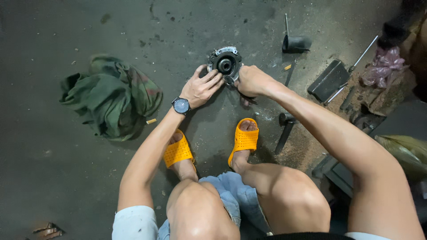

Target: The person sits on the floor and cleans a circular mechanical part with a green cloth. They then use pliers to remove a small metal ring from the part and place it on the floor.

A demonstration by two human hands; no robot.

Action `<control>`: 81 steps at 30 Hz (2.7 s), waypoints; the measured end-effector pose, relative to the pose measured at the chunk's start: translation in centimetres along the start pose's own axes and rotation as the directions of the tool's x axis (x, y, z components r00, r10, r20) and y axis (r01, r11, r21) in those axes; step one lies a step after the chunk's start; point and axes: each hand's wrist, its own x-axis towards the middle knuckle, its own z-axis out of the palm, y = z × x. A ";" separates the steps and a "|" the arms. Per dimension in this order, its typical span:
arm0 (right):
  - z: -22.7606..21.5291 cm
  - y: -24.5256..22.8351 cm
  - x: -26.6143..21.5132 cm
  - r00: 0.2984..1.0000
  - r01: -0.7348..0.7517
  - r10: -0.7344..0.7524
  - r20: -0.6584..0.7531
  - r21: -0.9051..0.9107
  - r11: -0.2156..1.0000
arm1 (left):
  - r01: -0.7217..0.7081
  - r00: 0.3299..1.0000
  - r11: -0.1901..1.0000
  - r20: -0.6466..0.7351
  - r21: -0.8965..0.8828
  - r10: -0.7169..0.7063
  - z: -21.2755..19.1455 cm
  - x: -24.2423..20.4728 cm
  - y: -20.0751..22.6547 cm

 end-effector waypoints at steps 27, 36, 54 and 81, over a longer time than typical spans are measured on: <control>1.8 0.1 0.7 0.998 0.006 -0.007 -0.063 -0.021 1.000 | -0.037 0.999 0.999 0.024 -0.028 0.037 -0.4 0.5 -0.3; 2.2 0.2 1.1 0.997 -0.026 0.024 -0.078 -0.021 0.999 | -0.051 0.997 0.999 0.048 -0.015 0.052 -0.7 0.4 -0.1; 4.5 0.1 -8.6 0.727 0.347 -0.202 -0.656 0.096 0.933 | 0.201 0.960 0.960 0.156 0.193 -0.232 -0.2 -1.4 0.9; 20.4 16.0 -4.6 0.284 0.555 0.228 -0.931 0.354 0.753 | 0.563 0.825 0.753 -0.180 0.341 -0.536 -3.2 5.0 -3.0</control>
